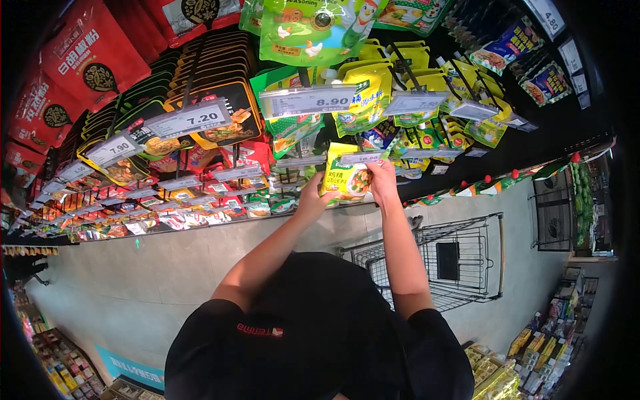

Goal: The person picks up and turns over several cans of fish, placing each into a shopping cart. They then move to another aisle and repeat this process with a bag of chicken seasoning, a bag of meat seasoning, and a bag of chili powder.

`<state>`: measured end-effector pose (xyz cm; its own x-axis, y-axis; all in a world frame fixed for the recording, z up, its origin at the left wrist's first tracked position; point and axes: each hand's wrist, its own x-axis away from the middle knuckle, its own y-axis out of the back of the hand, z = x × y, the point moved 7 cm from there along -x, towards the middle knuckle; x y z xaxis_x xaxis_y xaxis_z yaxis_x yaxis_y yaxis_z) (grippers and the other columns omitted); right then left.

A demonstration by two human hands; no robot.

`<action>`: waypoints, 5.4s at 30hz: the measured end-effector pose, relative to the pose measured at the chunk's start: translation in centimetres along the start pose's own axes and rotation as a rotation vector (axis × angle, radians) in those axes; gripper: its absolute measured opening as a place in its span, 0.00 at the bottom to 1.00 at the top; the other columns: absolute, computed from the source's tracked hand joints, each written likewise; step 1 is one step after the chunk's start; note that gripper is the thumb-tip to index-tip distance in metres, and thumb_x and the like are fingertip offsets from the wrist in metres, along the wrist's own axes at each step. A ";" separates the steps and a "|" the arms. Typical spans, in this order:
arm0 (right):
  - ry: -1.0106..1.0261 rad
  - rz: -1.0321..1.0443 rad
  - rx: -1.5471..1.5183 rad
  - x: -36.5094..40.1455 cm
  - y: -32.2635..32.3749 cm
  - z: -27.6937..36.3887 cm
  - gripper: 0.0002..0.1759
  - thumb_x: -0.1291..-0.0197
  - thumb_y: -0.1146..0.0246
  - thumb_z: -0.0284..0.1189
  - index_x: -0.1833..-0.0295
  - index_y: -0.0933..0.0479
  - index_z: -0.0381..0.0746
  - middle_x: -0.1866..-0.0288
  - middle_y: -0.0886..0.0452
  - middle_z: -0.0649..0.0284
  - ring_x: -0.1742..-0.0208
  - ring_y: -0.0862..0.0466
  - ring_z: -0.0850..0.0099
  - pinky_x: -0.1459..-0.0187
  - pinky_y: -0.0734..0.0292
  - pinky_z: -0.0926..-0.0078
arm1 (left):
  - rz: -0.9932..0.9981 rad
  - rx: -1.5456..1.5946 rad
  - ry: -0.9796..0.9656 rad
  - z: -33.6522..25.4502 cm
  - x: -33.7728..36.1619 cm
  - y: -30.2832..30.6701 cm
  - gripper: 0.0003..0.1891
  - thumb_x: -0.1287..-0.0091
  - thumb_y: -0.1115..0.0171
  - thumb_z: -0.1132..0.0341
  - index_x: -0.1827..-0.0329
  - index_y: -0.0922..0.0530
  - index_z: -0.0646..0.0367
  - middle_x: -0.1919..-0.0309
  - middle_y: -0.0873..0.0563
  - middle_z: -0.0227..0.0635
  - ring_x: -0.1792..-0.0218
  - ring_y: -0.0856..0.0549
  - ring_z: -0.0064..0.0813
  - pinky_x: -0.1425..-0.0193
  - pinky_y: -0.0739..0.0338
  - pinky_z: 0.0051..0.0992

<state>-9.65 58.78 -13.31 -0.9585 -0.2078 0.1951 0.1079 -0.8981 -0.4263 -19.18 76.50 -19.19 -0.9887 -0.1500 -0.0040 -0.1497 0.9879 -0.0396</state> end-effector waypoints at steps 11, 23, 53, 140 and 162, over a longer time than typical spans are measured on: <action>0.022 -0.125 -0.017 -1.0 -1.9 0.6 0.06 0.35 0.30 0.27 0.56 0.20 0.40 0.62 0.14 0.68 0.64 0.15 0.79 0.63 0.20 0.78 | 0.018 -0.059 0.052 -1.4 -0.6 0.2 0.27 0.42 0.27 0.70 0.40 0.25 0.64 0.53 0.13 0.44 0.53 0.13 0.34 0.48 0.21 0.31; 0.050 -0.143 -0.030 -0.9 -2.3 1.0 0.07 0.38 0.28 0.27 0.56 0.19 0.40 0.65 0.16 0.72 0.68 0.18 0.83 0.67 0.24 0.81 | -0.022 -0.122 0.008 -2.7 -0.4 0.1 0.27 0.41 0.26 0.66 0.40 0.26 0.64 0.56 0.14 0.38 0.59 0.16 0.23 0.55 0.23 0.25; 0.356 -0.326 0.278 -3.0 -1.7 0.3 0.18 0.40 0.26 0.25 0.49 0.24 0.33 0.63 0.18 0.67 0.64 0.20 0.80 0.61 0.25 0.81 | -0.089 -0.386 -0.031 -2.5 -2.6 1.5 0.20 0.34 0.30 0.63 0.46 0.24 0.66 0.59 0.15 0.45 0.62 0.16 0.35 0.55 0.23 0.31; 0.061 -0.119 -0.239 22.7 -19.2 -8.3 0.20 0.27 0.40 0.26 0.33 0.30 0.35 0.41 0.17 0.62 0.43 0.18 0.77 0.41 0.23 0.74 | 0.498 0.525 0.489 -11.5 11.6 16.3 0.23 0.18 0.55 0.57 0.28 0.34 0.62 0.35 0.22 0.39 0.35 0.21 0.29 0.31 0.28 0.32; 0.131 -0.213 -0.124 22.4 -20.7 -10.3 0.15 0.22 0.49 0.30 0.41 0.24 0.33 0.50 0.17 0.66 0.50 0.21 0.80 0.46 0.26 0.77 | 0.460 0.551 0.542 -9.7 10.2 17.6 0.24 0.18 0.56 0.54 0.27 0.34 0.60 0.34 0.22 0.42 0.34 0.22 0.34 0.28 0.30 0.36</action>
<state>-36.10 76.72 -9.19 -0.9830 0.0395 0.1792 -0.1246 -0.8603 -0.4943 -32.03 92.68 -10.27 -0.8396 0.4327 0.3285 0.1503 0.7661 -0.6249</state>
